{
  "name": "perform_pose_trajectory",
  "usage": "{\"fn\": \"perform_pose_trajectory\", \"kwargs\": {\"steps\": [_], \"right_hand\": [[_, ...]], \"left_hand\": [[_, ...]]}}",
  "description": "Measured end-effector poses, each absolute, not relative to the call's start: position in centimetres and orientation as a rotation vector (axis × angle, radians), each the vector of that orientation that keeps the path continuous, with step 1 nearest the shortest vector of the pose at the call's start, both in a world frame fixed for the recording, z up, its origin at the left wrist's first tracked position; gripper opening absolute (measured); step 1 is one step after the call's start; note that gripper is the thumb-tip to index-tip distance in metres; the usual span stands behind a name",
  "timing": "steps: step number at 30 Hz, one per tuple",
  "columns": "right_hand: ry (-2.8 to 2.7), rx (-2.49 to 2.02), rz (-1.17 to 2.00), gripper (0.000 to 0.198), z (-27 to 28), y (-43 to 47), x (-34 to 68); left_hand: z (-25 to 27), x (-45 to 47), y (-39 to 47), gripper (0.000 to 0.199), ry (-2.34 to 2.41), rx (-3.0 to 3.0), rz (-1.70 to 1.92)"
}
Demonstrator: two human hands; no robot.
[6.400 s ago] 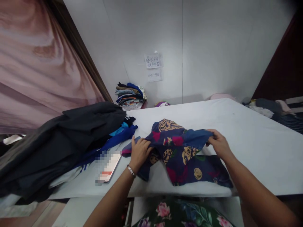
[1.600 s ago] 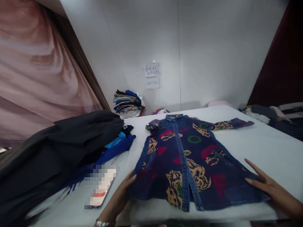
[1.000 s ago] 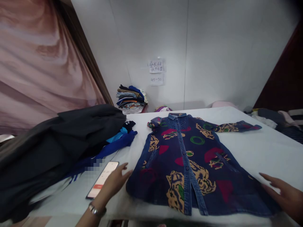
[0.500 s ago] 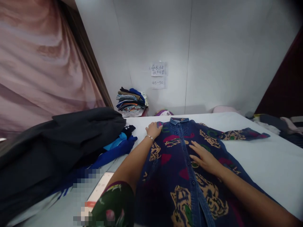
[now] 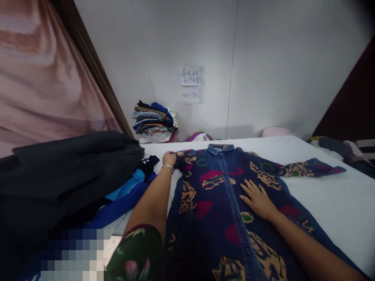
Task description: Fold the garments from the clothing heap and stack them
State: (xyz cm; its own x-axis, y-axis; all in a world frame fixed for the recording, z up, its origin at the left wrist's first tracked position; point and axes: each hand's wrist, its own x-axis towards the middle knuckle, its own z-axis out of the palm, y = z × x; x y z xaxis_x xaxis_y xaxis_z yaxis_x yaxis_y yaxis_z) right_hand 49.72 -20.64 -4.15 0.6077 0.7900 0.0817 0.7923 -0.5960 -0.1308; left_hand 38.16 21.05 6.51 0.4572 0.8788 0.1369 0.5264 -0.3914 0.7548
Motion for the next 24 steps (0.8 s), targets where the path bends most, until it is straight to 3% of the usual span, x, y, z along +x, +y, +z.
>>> {"fn": "perform_pose_trajectory", "kwargs": {"steps": [6, 10, 15, 20, 24], "right_hand": [[-1.306, -2.672, -0.003, 0.065, -3.7, -20.5, 49.7], [-1.304, -2.658, 0.032, 0.065, -3.7, -20.5, 49.4], [-1.274, -2.611, 0.281, 0.065, -1.8, -20.0, 51.0], [-1.247, -2.563, 0.086, 0.056, 2.3, -17.0, 56.1], [-1.214, -2.6, -0.05, 0.055, 3.9, -12.0, 59.9]], "left_hand": [[9.3, 34.5, 25.1, 0.048, 1.504, 2.009, 0.955], [8.8, 36.4, 21.8, 0.045, 1.187, 2.453, 1.132], [4.7, 40.7, 14.3, 0.043, 0.567, 2.946, 0.689], [-0.6, 40.7, 12.8, 0.064, 0.806, 2.969, 0.162], [-2.4, 40.3, 13.7, 0.069, 0.836, 2.981, 0.154]]}}
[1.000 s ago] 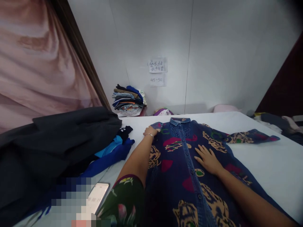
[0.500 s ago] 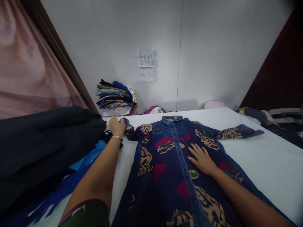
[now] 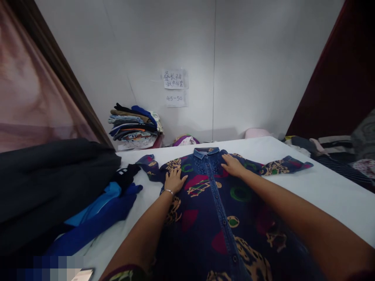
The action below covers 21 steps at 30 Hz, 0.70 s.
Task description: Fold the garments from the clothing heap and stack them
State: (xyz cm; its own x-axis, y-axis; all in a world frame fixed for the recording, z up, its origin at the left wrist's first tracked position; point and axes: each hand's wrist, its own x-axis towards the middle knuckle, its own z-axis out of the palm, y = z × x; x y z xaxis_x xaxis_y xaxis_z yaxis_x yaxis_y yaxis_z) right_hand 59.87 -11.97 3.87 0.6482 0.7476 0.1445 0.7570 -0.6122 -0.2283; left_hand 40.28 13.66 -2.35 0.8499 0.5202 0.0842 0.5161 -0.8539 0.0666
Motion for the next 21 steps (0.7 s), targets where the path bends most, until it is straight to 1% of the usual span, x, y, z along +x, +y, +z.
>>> {"fn": "perform_pose_trajectory", "kwargs": {"steps": [4, 7, 10, 13, 18, 21], "right_hand": [[-1.263, -2.579, -0.098, 0.06, 3.3, -6.2, 61.9], [-1.297, -2.606, -0.01, 0.063, 1.6, -3.9, 62.7], [-1.272, -2.675, 0.166, 0.062, -0.7, -3.9, 63.3], [-1.244, -2.689, 0.208, 0.061, -2.3, -4.6, 63.5], [-1.26, -2.708, 0.273, 0.061, -1.7, -4.7, 63.9], [-1.251, -2.731, 0.235, 0.062, -1.0, -5.1, 64.2]], "left_hand": [[-2.4, 40.3, 13.7, 0.068, 0.841, 3.0, 0.177], [-2.3, 40.3, 13.6, 0.069, 0.84, 3.005, 0.18], [-2.3, 40.2, 13.5, 0.069, 0.845, 3.007, 0.185], [-2.1, 40.2, 13.4, 0.068, 0.86, 3.002, 0.184], [-1.9, 40.2, 13.2, 0.066, 0.878, 2.98, 0.168], [-2.0, 40.3, 13.3, 0.066, 0.872, 2.979, 0.174]]}}
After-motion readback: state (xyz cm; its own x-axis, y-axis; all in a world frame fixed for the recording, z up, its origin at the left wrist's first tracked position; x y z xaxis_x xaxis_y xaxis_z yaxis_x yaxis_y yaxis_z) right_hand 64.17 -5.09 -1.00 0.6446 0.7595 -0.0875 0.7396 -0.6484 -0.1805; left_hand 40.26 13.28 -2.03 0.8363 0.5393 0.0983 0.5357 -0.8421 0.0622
